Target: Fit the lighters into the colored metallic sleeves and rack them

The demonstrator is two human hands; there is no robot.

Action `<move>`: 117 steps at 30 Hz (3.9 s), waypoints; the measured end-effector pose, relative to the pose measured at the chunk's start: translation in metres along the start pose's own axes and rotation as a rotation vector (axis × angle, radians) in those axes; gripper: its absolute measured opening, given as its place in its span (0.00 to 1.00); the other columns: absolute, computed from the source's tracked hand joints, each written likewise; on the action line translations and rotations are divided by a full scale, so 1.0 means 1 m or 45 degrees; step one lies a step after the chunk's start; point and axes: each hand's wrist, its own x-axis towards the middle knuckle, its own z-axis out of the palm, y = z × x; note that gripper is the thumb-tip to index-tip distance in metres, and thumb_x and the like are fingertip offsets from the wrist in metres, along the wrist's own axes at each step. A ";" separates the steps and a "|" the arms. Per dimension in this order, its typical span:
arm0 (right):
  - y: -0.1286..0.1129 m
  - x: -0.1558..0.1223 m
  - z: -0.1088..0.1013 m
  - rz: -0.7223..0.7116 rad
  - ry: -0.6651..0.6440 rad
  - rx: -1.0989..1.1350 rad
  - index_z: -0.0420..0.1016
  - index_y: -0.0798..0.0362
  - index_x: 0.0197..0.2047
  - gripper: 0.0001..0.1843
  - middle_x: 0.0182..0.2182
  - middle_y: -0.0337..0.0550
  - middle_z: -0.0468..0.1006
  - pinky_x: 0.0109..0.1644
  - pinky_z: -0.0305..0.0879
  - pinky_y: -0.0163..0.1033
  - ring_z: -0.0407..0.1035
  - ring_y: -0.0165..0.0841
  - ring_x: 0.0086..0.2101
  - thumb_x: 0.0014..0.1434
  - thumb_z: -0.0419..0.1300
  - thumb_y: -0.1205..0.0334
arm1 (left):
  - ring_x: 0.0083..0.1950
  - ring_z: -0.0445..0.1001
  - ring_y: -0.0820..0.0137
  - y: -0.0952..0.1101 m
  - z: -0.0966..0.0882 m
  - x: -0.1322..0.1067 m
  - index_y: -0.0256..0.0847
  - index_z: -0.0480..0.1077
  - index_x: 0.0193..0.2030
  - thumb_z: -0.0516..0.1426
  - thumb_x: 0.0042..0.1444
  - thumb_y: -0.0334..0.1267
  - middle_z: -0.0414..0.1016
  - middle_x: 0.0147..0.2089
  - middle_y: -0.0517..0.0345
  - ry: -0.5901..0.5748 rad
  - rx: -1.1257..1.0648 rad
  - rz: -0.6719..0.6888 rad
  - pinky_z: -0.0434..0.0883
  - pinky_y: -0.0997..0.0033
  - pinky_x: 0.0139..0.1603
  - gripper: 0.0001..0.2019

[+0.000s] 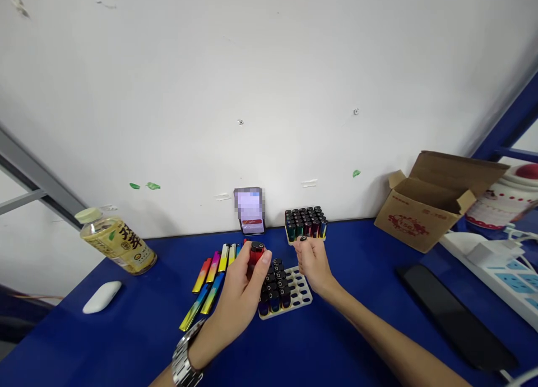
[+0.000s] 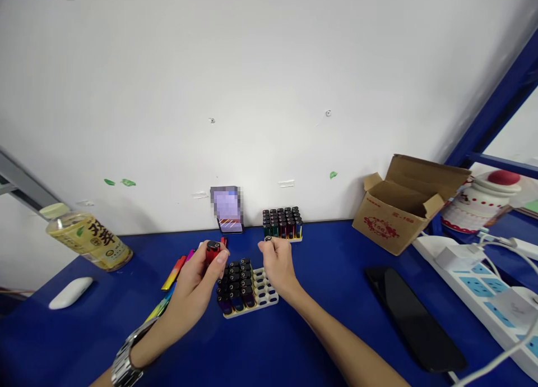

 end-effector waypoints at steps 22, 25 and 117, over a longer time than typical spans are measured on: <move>0.004 -0.002 0.000 0.033 -0.004 -0.065 0.46 0.48 0.16 0.19 0.12 0.28 0.47 0.19 0.40 0.33 0.41 0.23 0.16 0.50 0.53 0.58 | 0.29 0.59 0.75 -0.001 -0.001 0.003 0.41 0.63 0.35 0.49 0.63 0.50 0.59 0.27 0.66 -0.035 -0.021 -0.003 0.60 0.75 0.30 0.15; 0.008 0.002 -0.003 0.062 -0.054 -0.031 0.51 0.49 0.16 0.21 0.13 0.29 0.49 0.19 0.43 0.33 0.44 0.23 0.16 0.52 0.56 0.54 | 0.30 0.60 0.74 -0.002 0.000 0.003 0.41 0.63 0.36 0.49 0.62 0.51 0.60 0.28 0.65 -0.045 -0.034 -0.019 0.61 0.75 0.30 0.14; -0.016 -0.008 -0.009 -0.689 -0.297 -0.231 0.73 0.52 0.40 0.11 0.29 0.42 0.72 0.36 0.64 0.40 0.65 0.34 0.31 0.57 0.58 0.54 | 0.38 0.71 0.69 -0.005 0.003 -0.004 0.46 0.52 0.43 0.50 0.62 0.40 0.66 0.39 0.60 -0.116 -0.016 0.101 0.68 0.68 0.38 0.08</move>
